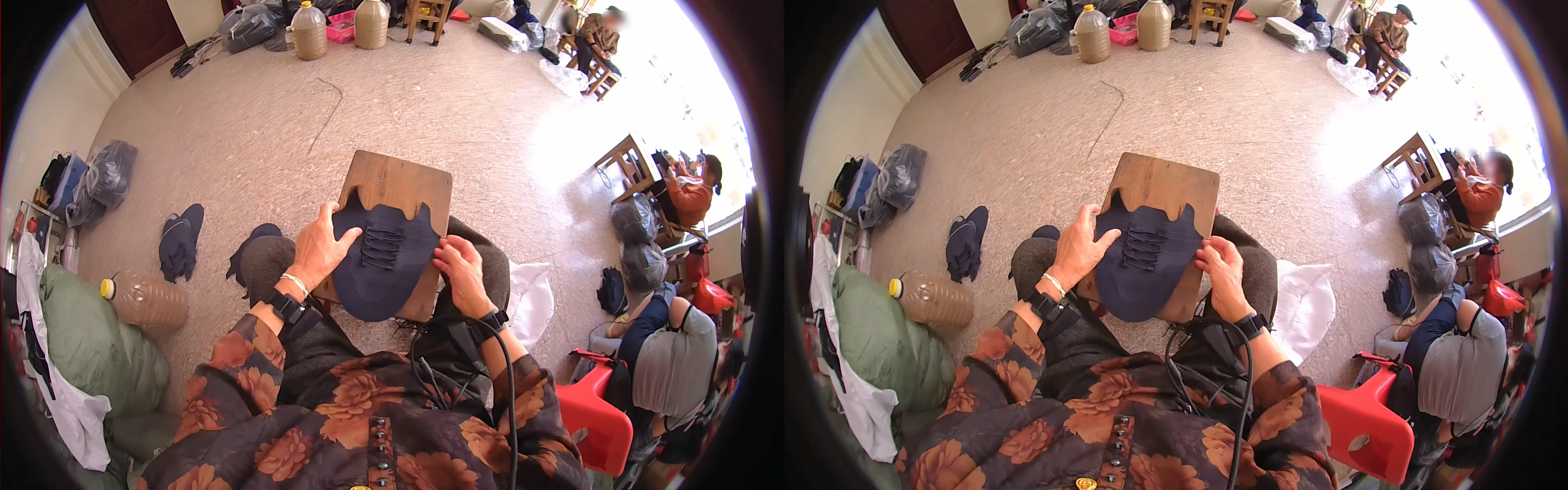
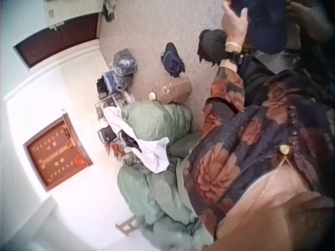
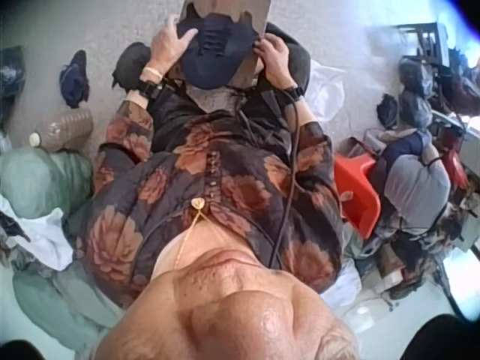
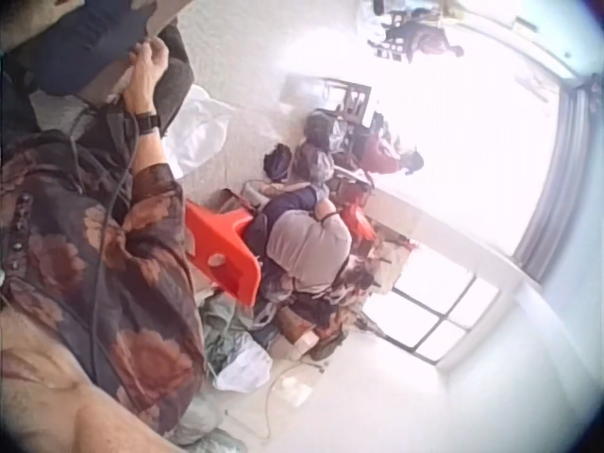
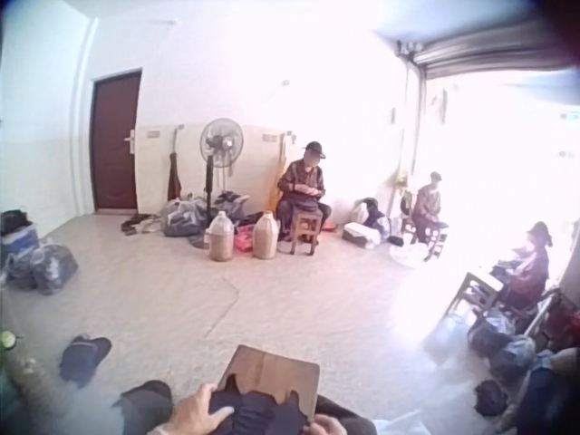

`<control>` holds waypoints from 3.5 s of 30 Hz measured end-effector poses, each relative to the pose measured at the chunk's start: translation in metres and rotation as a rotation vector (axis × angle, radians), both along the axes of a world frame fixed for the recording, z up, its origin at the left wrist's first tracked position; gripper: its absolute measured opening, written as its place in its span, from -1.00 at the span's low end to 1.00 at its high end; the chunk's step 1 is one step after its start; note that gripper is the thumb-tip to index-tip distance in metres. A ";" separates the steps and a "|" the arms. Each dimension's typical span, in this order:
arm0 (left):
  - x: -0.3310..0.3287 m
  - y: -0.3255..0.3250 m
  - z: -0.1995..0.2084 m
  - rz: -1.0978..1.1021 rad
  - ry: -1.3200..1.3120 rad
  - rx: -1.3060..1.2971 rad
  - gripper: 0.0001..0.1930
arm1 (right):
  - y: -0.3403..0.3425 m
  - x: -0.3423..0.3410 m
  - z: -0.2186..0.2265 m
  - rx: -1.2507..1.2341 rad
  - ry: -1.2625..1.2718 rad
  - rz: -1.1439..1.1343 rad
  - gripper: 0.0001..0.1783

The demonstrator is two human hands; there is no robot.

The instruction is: Manually sewing or threading a needle through pre-cut blue shoe upper material on a small wooden work surface.

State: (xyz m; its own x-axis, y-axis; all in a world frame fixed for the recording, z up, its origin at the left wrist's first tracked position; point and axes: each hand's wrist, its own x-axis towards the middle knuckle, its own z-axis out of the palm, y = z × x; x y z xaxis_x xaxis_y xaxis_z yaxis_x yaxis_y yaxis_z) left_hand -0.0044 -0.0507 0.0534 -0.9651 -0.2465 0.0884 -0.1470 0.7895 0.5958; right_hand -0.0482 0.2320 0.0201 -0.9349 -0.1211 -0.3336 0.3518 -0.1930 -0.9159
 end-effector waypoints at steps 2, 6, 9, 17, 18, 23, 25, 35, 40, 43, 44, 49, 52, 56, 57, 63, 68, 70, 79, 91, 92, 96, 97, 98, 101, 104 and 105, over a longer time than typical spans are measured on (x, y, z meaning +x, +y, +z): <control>0.003 -0.003 0.000 0.022 0.006 -0.012 -0.71 | 0.003 -0.002 0.001 0.091 0.127 -0.040 -0.74; -0.003 0.010 -0.006 -0.269 0.212 0.062 -0.89 | -0.006 -0.001 0.005 0.050 0.163 0.171 -0.81; -0.022 0.030 -0.020 -0.330 0.209 0.088 -0.90 | -0.027 -0.006 -0.002 0.317 0.277 0.283 -0.88; -0.043 0.039 -0.041 -0.357 0.037 0.115 -0.89 | -0.038 -0.018 -0.005 0.738 0.577 0.305 -0.89; -0.043 0.038 -0.041 -0.361 0.036 0.114 -0.89 | -0.039 -0.018 -0.003 0.748 0.563 0.304 -0.90; -0.039 0.041 -0.040 -0.353 0.072 0.119 -0.89 | -0.046 -0.015 0.004 0.805 0.585 0.318 -0.89; -0.038 0.042 -0.042 -0.347 0.101 0.089 -0.90 | -0.047 -0.017 0.004 0.861 0.702 0.346 -0.86; -0.037 0.043 -0.048 -0.367 0.259 0.044 -0.91 | -0.045 -0.025 0.008 1.143 1.064 0.627 -0.86; -0.037 0.043 -0.050 -0.371 0.234 0.059 -0.89 | -0.047 -0.028 0.010 1.293 1.149 0.765 -0.87; -0.037 0.044 -0.051 -0.364 0.264 0.086 -0.90 | -0.047 -0.031 0.012 1.320 1.214 0.797 -0.88; -0.037 0.044 -0.052 -0.358 0.285 0.084 -0.90 | -0.047 -0.031 0.012 1.318 1.218 0.800 -0.88; -0.037 0.047 -0.054 -0.329 0.279 0.037 -0.91 | -0.049 -0.041 0.008 1.303 1.216 0.813 -0.90; -0.037 0.047 -0.054 -0.336 0.281 0.016 -0.91 | -0.051 -0.043 0.004 1.268 1.222 0.753 -0.91; -0.037 0.047 -0.055 -0.329 0.319 0.017 -0.90 | -0.051 -0.042 0.003 1.230 1.196 0.740 -0.90; -0.037 0.047 -0.055 -0.330 0.308 0.014 -0.90 | -0.051 -0.042 0.003 1.232 1.194 0.744 -0.90; -0.036 0.048 -0.054 -0.325 0.322 -0.008 -0.91 | -0.046 -0.042 0.005 1.168 1.114 0.760 -0.87; -0.036 0.050 -0.054 -0.316 0.324 -0.011 -0.92 | -0.038 -0.037 0.001 0.788 0.777 0.437 -0.86; -0.036 0.049 -0.053 -0.315 0.282 0.002 -0.91 | -0.037 -0.036 0.001 0.747 0.769 0.396 -0.88; -0.040 0.044 -0.046 -0.319 0.183 0.081 -0.90 | -0.046 -0.047 -0.001 0.844 0.686 0.441 -0.93; -0.058 0.040 -0.047 -0.384 -0.020 -0.112 -0.86 | -0.031 -0.031 -0.002 0.656 0.639 0.386 -0.83; -0.058 0.041 -0.048 -0.379 -0.012 -0.113 -0.86 | -0.030 -0.029 -0.003 0.649 0.680 0.380 -0.83; -0.062 0.036 -0.048 -0.437 0.006 -0.116 -0.84 | -0.029 -0.030 -0.007 0.653 0.666 0.391 -0.79; -0.063 0.036 -0.048 -0.466 -0.007 -0.131 -0.79 | -0.029 -0.031 -0.008 0.646 0.673 0.403 -0.78; -0.064 0.035 -0.048 -0.466 0.008 -0.124 -0.79 | -0.029 -0.032 -0.009 0.655 0.636 0.421 -0.78; -0.064 0.035 -0.048 -0.473 0.011 -0.112 -0.78 | -0.028 -0.032 -0.010 0.647 0.633 0.422 -0.77; -0.061 0.036 -0.048 -0.445 -0.017 -0.100 -0.80 | -0.029 -0.032 -0.009 0.669 0.657 0.412 -0.77; -0.060 0.036 -0.047 -0.437 -0.014 -0.064 -0.82 | -0.030 -0.032 -0.008 0.648 0.700 0.403 -0.77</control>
State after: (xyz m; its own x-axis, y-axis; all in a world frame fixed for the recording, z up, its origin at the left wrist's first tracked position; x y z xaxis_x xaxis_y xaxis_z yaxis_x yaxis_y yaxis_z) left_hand -0.0641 -0.0151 0.0063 -0.9787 0.1908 0.0765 0.2013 0.8145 0.5441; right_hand -0.0804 0.2021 0.0118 -0.8745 -0.4592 0.1561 -0.3701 0.4238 -0.8267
